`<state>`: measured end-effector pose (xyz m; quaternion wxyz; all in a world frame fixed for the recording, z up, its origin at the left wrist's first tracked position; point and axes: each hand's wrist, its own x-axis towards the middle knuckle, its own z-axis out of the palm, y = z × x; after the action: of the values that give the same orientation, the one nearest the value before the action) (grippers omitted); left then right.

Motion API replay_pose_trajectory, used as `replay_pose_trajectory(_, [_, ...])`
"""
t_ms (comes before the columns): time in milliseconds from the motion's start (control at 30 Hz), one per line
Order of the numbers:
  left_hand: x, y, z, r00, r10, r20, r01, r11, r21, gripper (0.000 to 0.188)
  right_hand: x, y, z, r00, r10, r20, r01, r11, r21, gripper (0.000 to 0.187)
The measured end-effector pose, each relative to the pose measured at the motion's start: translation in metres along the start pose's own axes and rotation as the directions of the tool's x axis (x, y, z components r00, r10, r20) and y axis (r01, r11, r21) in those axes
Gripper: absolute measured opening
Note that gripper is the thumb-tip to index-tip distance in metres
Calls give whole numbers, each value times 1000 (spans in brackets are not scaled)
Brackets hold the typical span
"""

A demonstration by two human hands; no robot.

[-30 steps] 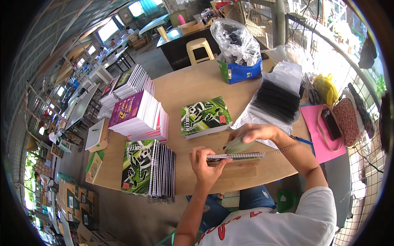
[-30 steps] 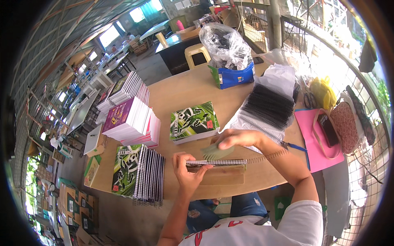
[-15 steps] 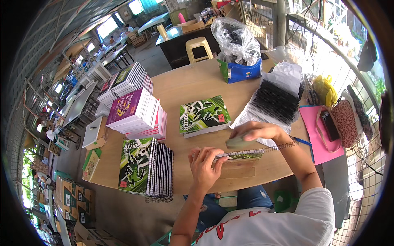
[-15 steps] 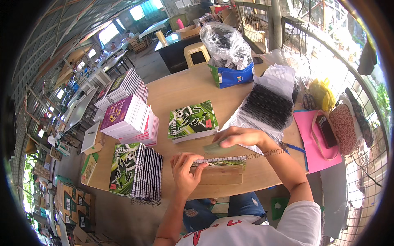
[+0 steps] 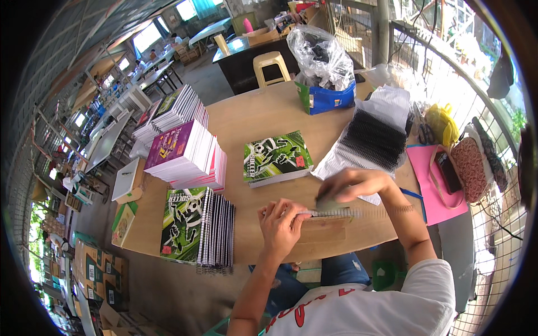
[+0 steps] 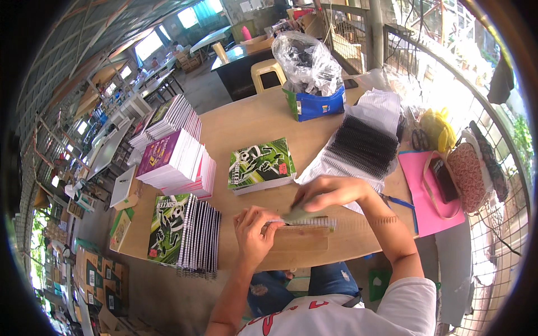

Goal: The person assembles spiral notebooks by picking up a printed cover and a stack of lined paper, aligning them, and threading a plastic spiral through the pre-punched holes by hand.

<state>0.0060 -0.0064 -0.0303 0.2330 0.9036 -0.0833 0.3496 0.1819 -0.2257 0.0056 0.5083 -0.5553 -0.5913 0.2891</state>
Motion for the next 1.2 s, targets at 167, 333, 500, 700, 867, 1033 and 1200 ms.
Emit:
replay_pose_trajectory(167, [3,5,-3,1000,12,4,-12,999,-43,18,-17,8,-10,913,-330,-239,406,773,487,75])
replay_pose_trajectory(333, [-1,2,-8,1000,-26,7,26,999,-47,18,-8,8,10,991,131,-19,-129,989,67,70])
replay_pose_trajectory(500, [-2,4,-12,999,-31,33,32,999,-29,18,-8,13,13,971,228,-68,-233,970,-72,53])
replay_pose_trajectory(700, [-2,3,-14,999,-22,35,23,999,-25,17,6,2,16,909,417,-30,-386,811,-440,59])
replay_pose_trajectory(867, [-4,1,-14,998,-57,26,58,998,-39,17,14,9,16,970,241,0,-234,940,-247,62])
replay_pose_trajectory(1033, [-4,1,-25,994,-109,6,109,994,-23,16,18,12,16,988,134,74,-133,991,-24,62])
replay_pose_trajectory(1200, [-4,4,-29,991,-136,13,137,990,-30,17,23,21,17,975,213,-70,-197,963,186,60])
